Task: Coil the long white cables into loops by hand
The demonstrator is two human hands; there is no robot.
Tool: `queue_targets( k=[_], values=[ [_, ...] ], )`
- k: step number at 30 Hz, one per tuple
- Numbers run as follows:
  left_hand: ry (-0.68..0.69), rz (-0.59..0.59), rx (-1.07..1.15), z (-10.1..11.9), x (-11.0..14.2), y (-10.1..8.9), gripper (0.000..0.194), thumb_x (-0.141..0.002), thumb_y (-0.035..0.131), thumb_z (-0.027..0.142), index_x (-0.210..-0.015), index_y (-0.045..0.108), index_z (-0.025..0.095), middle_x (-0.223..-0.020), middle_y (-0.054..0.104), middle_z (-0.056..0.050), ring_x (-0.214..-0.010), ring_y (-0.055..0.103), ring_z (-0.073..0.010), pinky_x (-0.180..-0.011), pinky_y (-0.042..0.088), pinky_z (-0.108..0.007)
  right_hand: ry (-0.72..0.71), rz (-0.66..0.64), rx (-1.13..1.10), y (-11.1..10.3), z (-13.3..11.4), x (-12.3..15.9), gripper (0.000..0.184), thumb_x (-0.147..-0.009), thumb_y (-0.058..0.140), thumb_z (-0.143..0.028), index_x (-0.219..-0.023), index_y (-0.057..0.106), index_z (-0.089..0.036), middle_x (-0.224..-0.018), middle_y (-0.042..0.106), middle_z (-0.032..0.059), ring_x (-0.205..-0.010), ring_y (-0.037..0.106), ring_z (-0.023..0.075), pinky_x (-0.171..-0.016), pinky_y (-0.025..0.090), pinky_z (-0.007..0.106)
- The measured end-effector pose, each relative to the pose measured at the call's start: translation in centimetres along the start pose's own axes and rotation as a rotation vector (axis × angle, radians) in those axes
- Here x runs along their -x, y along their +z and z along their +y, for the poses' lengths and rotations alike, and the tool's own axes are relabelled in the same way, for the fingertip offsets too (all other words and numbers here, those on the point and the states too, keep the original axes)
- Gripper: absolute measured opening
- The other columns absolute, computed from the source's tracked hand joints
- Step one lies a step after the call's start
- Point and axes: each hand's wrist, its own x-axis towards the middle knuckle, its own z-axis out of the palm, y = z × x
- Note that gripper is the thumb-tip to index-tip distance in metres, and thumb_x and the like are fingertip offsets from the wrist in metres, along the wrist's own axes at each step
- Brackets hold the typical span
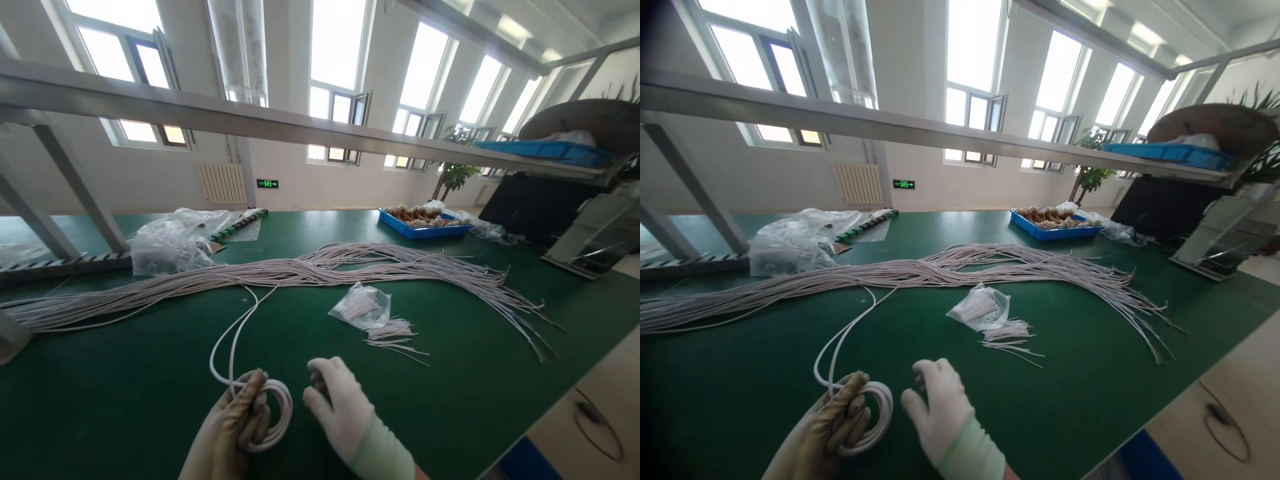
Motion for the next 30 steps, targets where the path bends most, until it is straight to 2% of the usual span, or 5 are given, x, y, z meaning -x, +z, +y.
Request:
queue_targets(
  k=[6,10,19,22,30],
  values=[
    [-0.050,-0.075,-0.061,0.3,0.5,0.5,0.039,-0.083,0.075,0.008,-0.120,0.065,0.017,-0.091,0.073,-0.005,-0.071,0.073,-0.0216,-0.061,0.061,-0.032,0.242,0.087,0.397,-9.9,8.2,-0.5,0.020,-0.098,0.049,-0.008,-0.099,0.069,-0.013,-0.104,0.067,0.0151,-0.099,0.067,0.0303,-0.094,0.054,0.048],
    [-0.085,-0.127,-0.062,0.5,0.9,0.9,0.033,-0.090,0.073,0.020,-0.121,0.062,0.015,-0.088,0.073,-0.007,-0.070,0.073,-0.0220,-0.062,0.061,-0.033,0.326,0.015,0.571,-12.7,11.3,-1.8,0.013,-0.090,0.061,-0.005,-0.088,0.072,-0.012,-0.099,0.069,0.0156,-0.096,0.067,0.0332,-0.090,0.053,0.049],
    [-0.139,-0.182,0.005,-0.2,-0.1,0.3,0.031,-0.089,0.074,0.021,-0.118,0.063,0.017,-0.097,0.074,-0.009,-0.084,0.076,-0.0244,-0.072,0.065,-0.037,0.237,-0.159,0.518,-13.4,10.4,-2.0,0.012,-0.081,0.068,-0.005,-0.079,0.072,-0.016,-0.082,0.069,0.0075,-0.075,0.067,0.0264,-0.073,0.057,0.041],
    [-0.165,-0.178,0.080,0.0,0.9,1.3,0.027,-0.090,0.074,0.026,-0.113,0.065,0.017,-0.088,0.071,-0.005,-0.077,0.074,-0.0194,-0.068,0.063,-0.029,0.128,-0.179,0.417,-11.8,8.9,-1.6,0.014,-0.086,0.061,-0.008,-0.091,0.070,-0.018,-0.090,0.070,0.0050,-0.080,0.068,0.0230,-0.076,0.058,0.037],
    [-0.187,-0.538,0.324,0.1,2.6,2.7,0.027,-0.086,0.081,0.034,-0.082,0.060,0.018,-0.061,0.045,0.008,-0.046,0.040,-0.0040,-0.049,0.035,-0.017,-0.148,-0.354,-0.004,-5.8,4.4,-2.5,0.027,-0.092,0.058,-0.021,-0.113,0.075,-0.022,-0.100,0.072,0.0037,-0.086,0.070,0.0215,-0.081,0.058,0.035]
  ],
)
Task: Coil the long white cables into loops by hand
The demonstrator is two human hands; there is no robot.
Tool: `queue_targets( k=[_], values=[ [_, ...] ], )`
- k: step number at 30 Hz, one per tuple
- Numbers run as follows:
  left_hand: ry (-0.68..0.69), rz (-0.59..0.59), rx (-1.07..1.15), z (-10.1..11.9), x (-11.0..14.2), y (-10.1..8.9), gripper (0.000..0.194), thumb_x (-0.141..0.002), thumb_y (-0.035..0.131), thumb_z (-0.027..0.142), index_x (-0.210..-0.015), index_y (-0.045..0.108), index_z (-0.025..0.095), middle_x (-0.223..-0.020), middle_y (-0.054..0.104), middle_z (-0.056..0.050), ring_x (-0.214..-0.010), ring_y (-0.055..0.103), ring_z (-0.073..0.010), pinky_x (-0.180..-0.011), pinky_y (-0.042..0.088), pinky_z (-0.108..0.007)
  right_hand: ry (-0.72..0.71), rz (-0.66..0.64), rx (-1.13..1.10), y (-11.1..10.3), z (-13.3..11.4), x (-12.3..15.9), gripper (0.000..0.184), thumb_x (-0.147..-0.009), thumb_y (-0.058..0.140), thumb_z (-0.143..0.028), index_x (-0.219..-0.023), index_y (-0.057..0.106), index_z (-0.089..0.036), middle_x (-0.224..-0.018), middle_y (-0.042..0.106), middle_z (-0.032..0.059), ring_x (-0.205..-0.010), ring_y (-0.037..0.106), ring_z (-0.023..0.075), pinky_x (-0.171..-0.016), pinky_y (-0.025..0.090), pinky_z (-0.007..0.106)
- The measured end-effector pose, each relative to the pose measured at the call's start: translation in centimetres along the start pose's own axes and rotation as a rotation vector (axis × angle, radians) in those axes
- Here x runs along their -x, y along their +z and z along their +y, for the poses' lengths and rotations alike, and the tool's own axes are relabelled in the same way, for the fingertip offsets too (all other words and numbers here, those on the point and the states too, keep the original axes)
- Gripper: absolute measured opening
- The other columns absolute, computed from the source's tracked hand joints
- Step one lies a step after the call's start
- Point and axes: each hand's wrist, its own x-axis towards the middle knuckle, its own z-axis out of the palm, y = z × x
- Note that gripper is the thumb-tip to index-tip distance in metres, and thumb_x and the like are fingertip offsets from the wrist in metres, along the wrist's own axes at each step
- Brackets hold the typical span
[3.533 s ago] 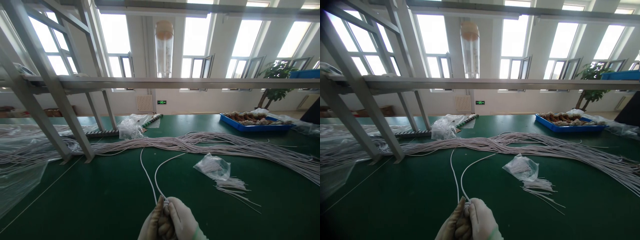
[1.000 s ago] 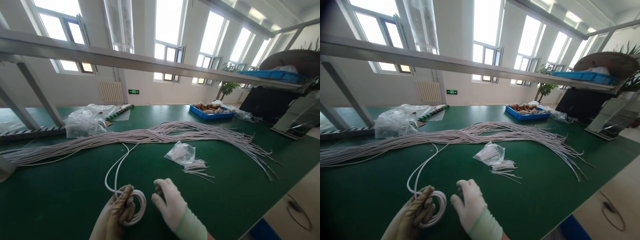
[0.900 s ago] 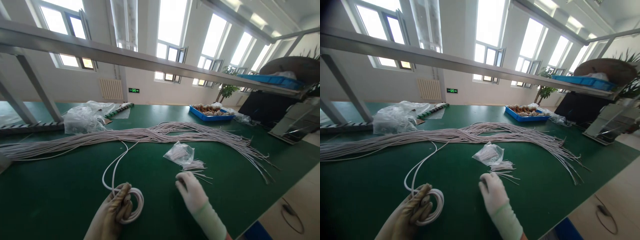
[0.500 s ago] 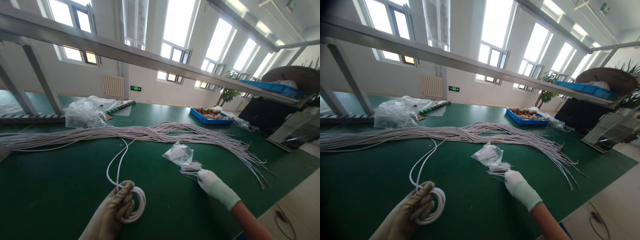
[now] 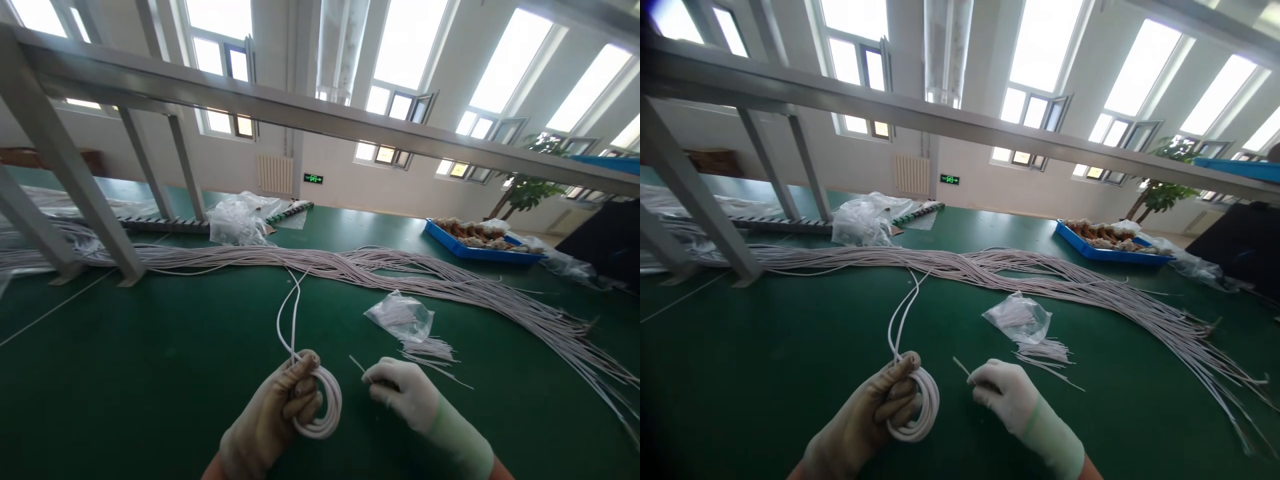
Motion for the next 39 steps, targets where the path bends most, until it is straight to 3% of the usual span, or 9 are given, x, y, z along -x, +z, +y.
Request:
queue_targets(
  k=[4,9,16,20,24,26,31,35,39],
  values=[
    [-0.016,-0.083,0.025,0.0,0.3,0.1,0.027,-0.089,0.077,0.037,-0.081,0.060,0.017,-0.061,0.043,0.007,-0.048,0.032,-0.0058,-0.052,0.031,-0.021,-0.063,0.005,0.139,1.4,-0.5,-1.6,0.033,-0.097,0.047,-0.022,-0.112,0.076,-0.023,-0.103,0.069,0.0051,-0.064,0.064,0.0158,-0.060,0.055,0.029],
    [-0.026,-0.148,0.036,0.1,0.6,0.7,0.026,-0.092,0.072,0.037,-0.080,0.060,0.017,-0.059,0.040,0.008,-0.048,0.026,-0.0074,-0.053,0.027,-0.024,-0.162,0.030,0.289,2.7,-1.3,-2.4,0.032,-0.097,0.047,-0.019,-0.112,0.075,-0.025,-0.101,0.068,0.0044,-0.066,0.065,0.0165,-0.064,0.055,0.030],
    [-0.013,-0.133,-0.018,-0.4,0.3,-0.3,0.027,-0.093,0.071,0.040,-0.085,0.060,0.017,-0.065,0.046,0.006,-0.050,0.037,-0.0068,-0.052,0.028,-0.022,-0.194,-0.077,-0.020,2.7,-5.4,-2.0,0.024,-0.102,0.054,-0.029,-0.105,0.077,-0.026,-0.100,0.067,0.0029,-0.085,0.067,0.0198,-0.079,0.055,0.031],
    [-0.008,-0.057,-0.062,-0.2,0.8,0.1,0.042,-0.076,0.089,0.044,-0.091,0.060,0.017,-0.067,0.054,0.005,-0.053,0.049,-0.0086,-0.054,0.037,-0.021,-0.213,-0.085,-0.175,3.0,-6.4,-2.1,0.017,-0.095,0.062,-0.025,-0.105,0.074,-0.020,-0.095,0.071,0.0046,-0.085,0.067,0.0220,-0.079,0.055,0.034],
    [0.038,0.039,-0.132,0.6,1.8,1.8,0.052,-0.067,0.093,0.046,-0.097,0.063,0.015,-0.078,0.067,-0.001,-0.069,0.065,-0.0157,-0.067,0.050,-0.026,-0.238,-0.204,-0.555,3.5,-5.6,-1.9,0.039,-0.089,0.060,-0.027,-0.127,0.062,-0.018,-0.105,0.072,0.0085,-0.092,0.070,0.0271,-0.083,0.059,0.043],
    [0.059,0.078,-0.161,1.0,2.2,2.9,0.049,-0.068,0.092,0.044,-0.095,0.064,0.015,-0.079,0.070,-0.002,-0.071,0.068,-0.0181,-0.072,0.053,-0.029,-0.279,-0.208,-0.600,4.0,-5.2,-1.6,0.052,-0.086,0.064,-0.031,-0.136,0.057,-0.019,-0.115,0.070,0.0108,-0.100,0.070,0.0302,-0.090,0.058,0.048],
    [0.059,0.132,-0.145,1.5,2.4,3.8,0.038,-0.069,0.089,0.024,-0.097,0.064,0.015,-0.080,0.072,-0.001,-0.073,0.070,-0.0194,-0.078,0.056,-0.032,-0.132,-0.007,-0.301,5.9,-5.4,-1.5,0.081,-0.076,0.078,-0.024,-0.149,0.044,-0.024,-0.122,0.068,0.0079,-0.110,0.068,0.0302,-0.101,0.055,0.049],
    [0.080,0.077,-0.239,1.2,2.1,2.3,0.039,-0.074,0.086,0.029,-0.105,0.067,0.013,-0.087,0.074,-0.004,-0.086,0.072,-0.0242,-0.085,0.056,-0.036,-0.097,0.126,-0.081,6.4,-5.9,-2.1,0.057,-0.089,0.067,-0.030,-0.143,0.050,-0.021,-0.115,0.069,0.0096,-0.102,0.070,0.0287,-0.091,0.061,0.046],
    [0.133,0.008,-0.374,0.7,1.6,1.0,0.044,-0.076,0.086,0.033,-0.112,0.068,0.016,-0.097,0.075,-0.006,-0.098,0.071,-0.0266,-0.092,0.054,-0.039,-0.337,0.246,0.151,6.0,-5.8,-2.6,0.038,-0.100,0.052,-0.029,-0.135,0.060,-0.017,-0.114,0.068,0.0132,-0.097,0.069,0.0272,-0.084,0.063,0.042]
  ],
)
